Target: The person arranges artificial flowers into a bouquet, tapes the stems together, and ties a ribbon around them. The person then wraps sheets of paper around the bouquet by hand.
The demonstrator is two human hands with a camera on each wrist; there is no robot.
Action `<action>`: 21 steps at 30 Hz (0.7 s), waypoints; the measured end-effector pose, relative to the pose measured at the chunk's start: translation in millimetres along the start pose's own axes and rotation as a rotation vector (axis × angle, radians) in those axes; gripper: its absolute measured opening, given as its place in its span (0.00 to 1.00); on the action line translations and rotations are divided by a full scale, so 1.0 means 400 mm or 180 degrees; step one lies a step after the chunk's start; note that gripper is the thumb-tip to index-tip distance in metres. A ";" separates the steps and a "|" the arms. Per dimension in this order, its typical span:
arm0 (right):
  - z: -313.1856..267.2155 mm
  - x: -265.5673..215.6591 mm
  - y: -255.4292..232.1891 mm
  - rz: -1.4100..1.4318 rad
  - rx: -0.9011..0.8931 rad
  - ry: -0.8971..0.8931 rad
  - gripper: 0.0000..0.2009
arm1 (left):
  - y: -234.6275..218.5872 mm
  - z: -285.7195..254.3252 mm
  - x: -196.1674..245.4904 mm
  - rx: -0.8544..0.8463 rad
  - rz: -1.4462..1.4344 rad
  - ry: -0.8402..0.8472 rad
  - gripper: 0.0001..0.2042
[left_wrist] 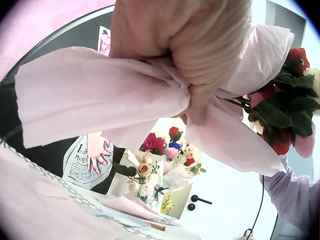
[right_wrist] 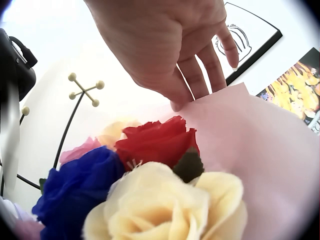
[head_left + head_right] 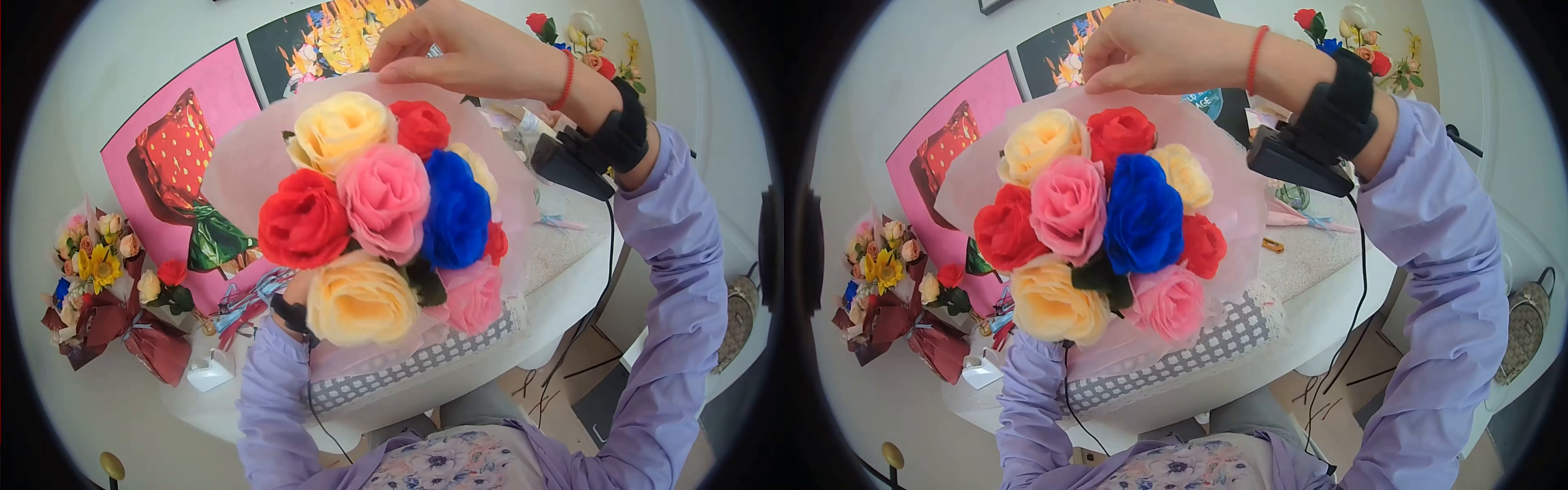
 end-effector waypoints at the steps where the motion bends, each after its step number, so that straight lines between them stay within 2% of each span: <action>1: -0.010 0.001 0.002 0.0003 -0.0005 0.0001 0.09 | -0.069 -0.233 0.041 0.0029 0.0032 -0.0010 0.14; 3: -0.039 0.026 0.004 -0.0417 -0.0009 0.0332 0.11 | -0.072 -0.267 0.028 0.0080 0.0102 -0.0021 0.14; 5: -0.065 0.050 0.003 -0.0471 -0.0067 0.0475 0.12 | -0.081 -0.244 0.006 0.0114 0.0175 -0.0032 0.14; 6: -0.075 0.065 0.006 -0.0522 -0.0127 0.0617 0.13 | -0.089 -0.220 -0.010 0.0128 0.0213 -0.0038 0.14; 8: -0.076 0.088 0.012 -0.0399 -0.0180 0.0706 0.12 | -0.104 -0.073 -0.057 0.0150 0.0289 -0.0048 0.14; 10: -0.076 0.105 0.025 -0.0272 -0.0239 0.0794 0.12 | -0.114 -0.084 -0.077 0.0178 0.0362 -0.0061 0.14; 11: -0.072 0.109 0.023 -0.0645 0.0028 0.0732 0.12 | -0.115 -0.085 -0.087 0.0200 0.0401 -0.0074 0.14; 12: -0.071 0.112 0.016 -0.1015 0.0297 0.0670 0.13 | -0.127 -0.146 -0.083 0.0220 0.0441 -0.0090 0.14; 13: -0.072 0.116 0.015 -0.1012 0.0301 0.0677 0.13 | -0.142 -0.143 -0.092 0.0237 0.0477 -0.0099 0.14; 16: -0.076 0.121 0.019 -0.0729 0.0148 0.0682 0.13 | -0.191 -0.077 -0.135 0.0311 0.0582 -0.0111 0.14; 18: -0.094 0.105 0.001 -0.0148 0.0751 0.0474 0.12 | -0.224 -0.040 -0.163 0.0376 0.0663 -0.0136 0.14; 19: -0.102 0.093 -0.003 -0.0144 0.0745 0.0469 0.12 | -0.240 -0.094 -0.165 0.0409 0.0699 -0.0143 0.14; 20: -0.113 0.085 -0.012 -0.0396 0.0707 0.0731 0.10 | -0.218 -0.378 -0.119 0.0439 0.0730 -0.0155 0.14; 21: -0.123 0.088 -0.018 -0.0645 0.0669 0.0997 0.08 | -0.196 -0.401 -0.126 0.0463 0.0761 -0.0172 0.14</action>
Point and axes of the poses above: each hand's wrist, its own z-axis towards the middle knuckle, its own y-axis out of the palm, x = y × z, the point moved 5 cm from there along z, towards the middle knuckle, and after that the axes turned 10 degrees about x, right-handed, at the moved point
